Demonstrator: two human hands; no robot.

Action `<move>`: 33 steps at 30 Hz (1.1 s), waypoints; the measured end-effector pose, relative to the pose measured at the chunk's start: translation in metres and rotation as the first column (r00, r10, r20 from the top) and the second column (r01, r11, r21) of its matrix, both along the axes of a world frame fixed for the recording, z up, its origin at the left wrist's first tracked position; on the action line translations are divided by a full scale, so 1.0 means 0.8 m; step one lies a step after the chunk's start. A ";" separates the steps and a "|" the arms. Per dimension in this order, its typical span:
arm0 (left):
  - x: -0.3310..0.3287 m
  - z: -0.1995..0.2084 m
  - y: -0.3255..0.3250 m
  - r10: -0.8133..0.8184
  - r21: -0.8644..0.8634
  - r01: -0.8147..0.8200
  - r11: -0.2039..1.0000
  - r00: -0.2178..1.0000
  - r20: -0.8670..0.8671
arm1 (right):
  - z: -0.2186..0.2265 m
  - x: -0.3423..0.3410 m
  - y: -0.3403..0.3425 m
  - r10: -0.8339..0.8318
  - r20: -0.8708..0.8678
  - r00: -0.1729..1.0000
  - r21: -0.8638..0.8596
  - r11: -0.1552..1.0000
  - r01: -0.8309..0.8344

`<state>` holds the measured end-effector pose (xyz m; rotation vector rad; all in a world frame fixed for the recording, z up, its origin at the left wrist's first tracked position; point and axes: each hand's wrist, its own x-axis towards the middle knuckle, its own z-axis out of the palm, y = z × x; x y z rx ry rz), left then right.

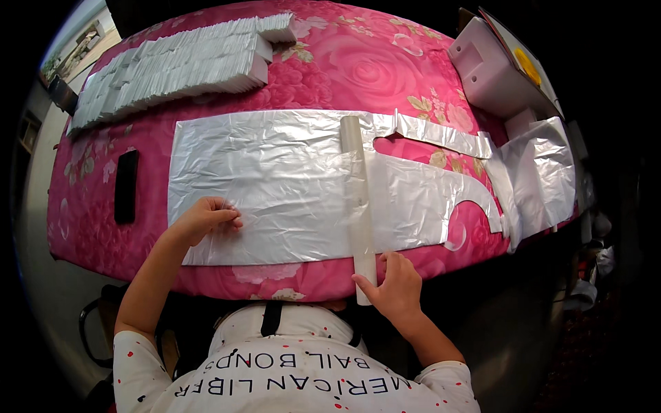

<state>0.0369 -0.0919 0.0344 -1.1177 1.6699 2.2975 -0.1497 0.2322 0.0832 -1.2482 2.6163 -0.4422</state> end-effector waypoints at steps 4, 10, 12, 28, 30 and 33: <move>0.013 0.013 -0.013 -0.001 -0.105 0.011 0.994 0.995 0.096 | -0.022 -0.005 0.015 -0.103 0.246 0.964 0.142 0.987 0.069; 0.022 0.010 -0.032 -0.048 -0.209 0.087 0.974 0.982 0.182 | -0.021 -0.012 0.028 -0.175 0.343 0.923 0.125 0.982 0.140; 0.023 0.015 -0.037 -0.095 -0.353 0.198 0.914 0.953 0.289 | -0.022 -0.013 0.030 -0.162 0.346 0.924 0.135 0.983 0.122; -0.200 -0.036 0.173 -0.430 -0.978 0.020 0.206 0.900 -0.072 | 0.005 -0.028 0.019 0.035 0.399 0.916 0.283 0.946 -0.160; -0.203 -0.040 0.176 -0.433 -0.986 0.056 0.159 0.901 -0.019 | 0.004 -0.047 0.006 0.037 0.418 0.908 0.199 0.971 -0.132; -0.208 -0.035 0.182 -0.415 -0.991 0.102 0.087 0.908 0.057 | -0.023 -0.095 -0.030 0.031 0.464 0.885 0.038 0.998 -0.054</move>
